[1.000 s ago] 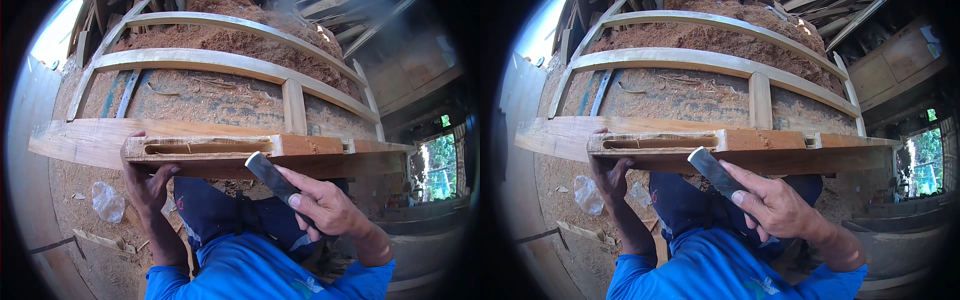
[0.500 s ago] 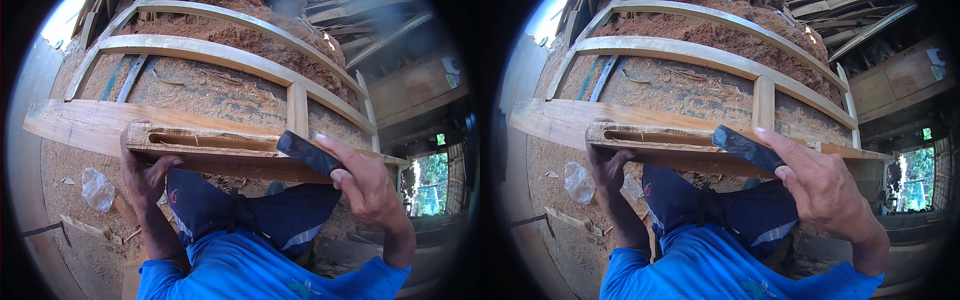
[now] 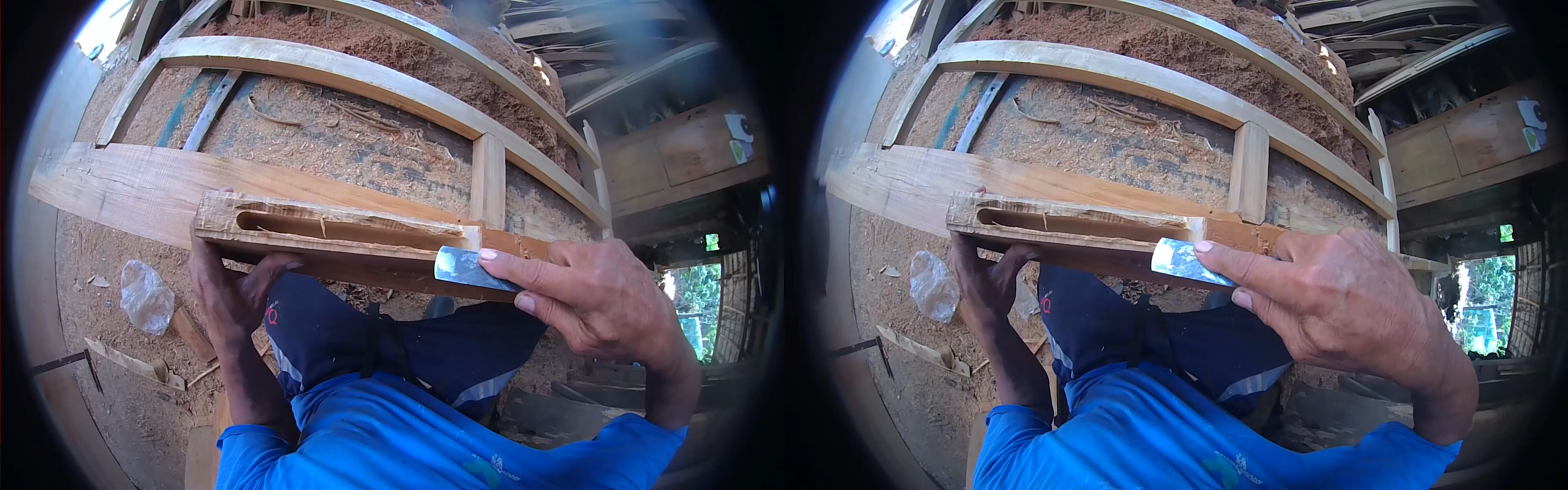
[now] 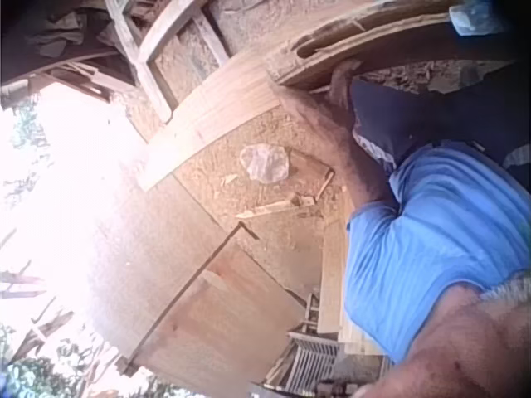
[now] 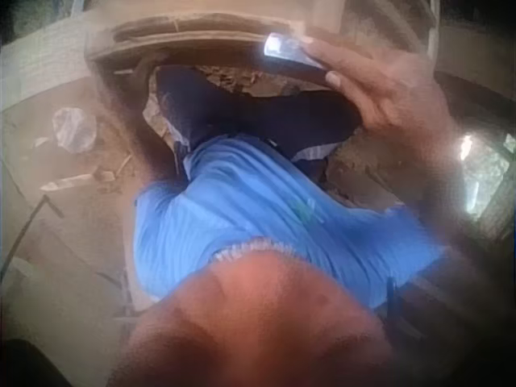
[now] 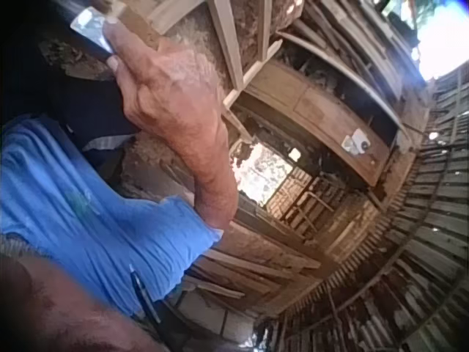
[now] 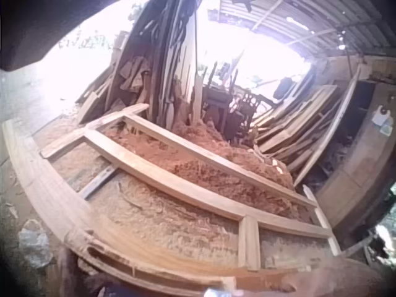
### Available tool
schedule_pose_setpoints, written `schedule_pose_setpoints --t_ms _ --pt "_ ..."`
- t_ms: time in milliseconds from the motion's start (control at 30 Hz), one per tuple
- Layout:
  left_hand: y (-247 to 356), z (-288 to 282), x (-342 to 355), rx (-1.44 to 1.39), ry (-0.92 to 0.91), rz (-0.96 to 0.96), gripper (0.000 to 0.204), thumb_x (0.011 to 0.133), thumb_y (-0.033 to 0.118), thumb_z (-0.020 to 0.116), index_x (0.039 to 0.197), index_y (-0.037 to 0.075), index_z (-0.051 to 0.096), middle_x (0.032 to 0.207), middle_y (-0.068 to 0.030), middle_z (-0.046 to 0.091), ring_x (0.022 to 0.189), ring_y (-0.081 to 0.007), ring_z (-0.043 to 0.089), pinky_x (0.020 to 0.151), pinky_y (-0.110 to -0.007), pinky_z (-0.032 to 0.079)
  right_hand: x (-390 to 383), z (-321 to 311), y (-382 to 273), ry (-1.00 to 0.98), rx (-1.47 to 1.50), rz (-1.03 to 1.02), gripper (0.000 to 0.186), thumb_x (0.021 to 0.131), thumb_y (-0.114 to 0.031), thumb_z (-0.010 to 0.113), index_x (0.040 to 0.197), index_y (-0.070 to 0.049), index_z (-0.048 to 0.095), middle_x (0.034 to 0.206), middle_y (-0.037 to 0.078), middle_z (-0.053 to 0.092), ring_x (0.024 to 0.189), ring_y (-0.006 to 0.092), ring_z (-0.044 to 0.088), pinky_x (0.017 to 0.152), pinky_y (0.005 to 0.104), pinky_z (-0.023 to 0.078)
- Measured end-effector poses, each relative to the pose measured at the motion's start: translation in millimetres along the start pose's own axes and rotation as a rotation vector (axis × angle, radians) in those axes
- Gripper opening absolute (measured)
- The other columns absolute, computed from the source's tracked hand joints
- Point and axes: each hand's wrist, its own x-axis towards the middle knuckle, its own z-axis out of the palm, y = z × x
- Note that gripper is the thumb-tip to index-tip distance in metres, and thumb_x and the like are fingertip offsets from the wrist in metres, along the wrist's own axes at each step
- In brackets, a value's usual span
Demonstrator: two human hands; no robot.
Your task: The person carves a slot into a wooden frame member using a chisel and a hammer, then uses the chisel alone to smooth the interior of the carved section.
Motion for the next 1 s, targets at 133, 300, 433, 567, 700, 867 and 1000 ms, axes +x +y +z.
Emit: schedule_pose_setpoints --t_ms 133,300,433,567,700,867,1000 --pt "-3.7 3.2 -4.3 0.183 0.02 -0.026 0.089 0.067 0.037 0.09 0.133 -0.002 0.045 0.115 -0.0211 0.06 0.103 -0.036 0.062 0.087 -0.045 0.049 3.9 -2.9 1.8 -0.069 -0.017 0.004 0.051 0.086 -0.012 0.069 0.135 -0.02 0.06 0.067 0.011 0.052 0.059 0.029 0.054 0.057 0.0415 0.042" --pt "-6.1 3.2 -3.4 0.143 0.028 -0.003 0.087 0.067 0.04 0.089 0.13 -0.002 0.046 0.113 -0.0215 0.06 0.102 -0.037 0.061 0.086 -0.045 0.048 9.3 18.8 16.7 0.032 -0.032 -0.106 0.05 0.089 -0.023 0.069 0.137 -0.022 0.058 0.066 0.009 0.055 0.056 0.0255 0.058 0.05 0.0396 0.045" --pt "-8.4 3.7 -1.9 0.164 0.046 0.068 0.084 0.066 0.038 0.09 0.128 -0.002 0.048 0.111 -0.0201 0.059 0.1 -0.0388 0.06 0.084 -0.045 0.048 18.6 14.8 10.3 0.073 -0.01 -0.159 0.052 0.088 -0.022 0.07 0.139 -0.022 0.056 0.067 0.009 0.055 0.056 0.0248 0.058 0.05 0.0393 0.045" --pt "-11.1 3.3 -3.9 0.154 0.016 0.106 0.086 0.067 0.038 0.089 0.131 -0.002 0.046 0.113 -0.0197 0.056 0.1 -0.0401 0.058 0.084 -0.046 0.047 8.7 0.4 10.5 -0.04 -0.088 -0.075 0.052 0.087 -0.021 0.07 0.138 -0.023 0.057 0.068 0.009 0.053 0.054 0.0227 0.056 0.049 0.0387 0.044" --pt "-14.5 3.0 -6.0 0.129 0.025 0.171 0.085 0.071 0.035 0.087 0.135 -0.004 0.045 0.122 -0.0215 0.054 0.108 -0.0393 0.057 0.089 -0.045 0.047 5.0 -4.1 0.6 -0.059 -0.201 -0.048 0.051 0.087 -0.022 0.071 0.137 -0.023 0.059 0.068 0.008 0.052 0.052 0.0213 0.053 0.048 0.0376 0.043" --pt "-11.6 0.8 -6.0 0.167 0.003 0.164 0.084 0.073 0.031 0.087 0.136 -0.004 0.044 0.125 -0.0213 0.055 0.108 -0.038 0.059 0.09 -0.045 0.048 12.0 4.2 9.5 0.0 -0.186 -0.117 0.049 0.089 -0.025 0.069 0.137 -0.025 0.059 0.068 0.007 0.05 0.05 0.0198 0.051 0.046 0.0359 0.041" --pt "-13.4 1.6 -5.7 0.126 0.006 0.114 0.086 0.072 0.029 0.088 0.137 -0.004 0.043 0.123 -0.0204 0.056 0.108 -0.0357 0.059 0.091 -0.044 0.048 6.8 -1.5 6.5 -0.032 -0.209 -0.03 0.056 0.081 -0.016 0.073 0.135 -0.026 0.061 0.064 0.005 0.042 0.052 0.0219 0.046 0.048 0.0372 0.036"
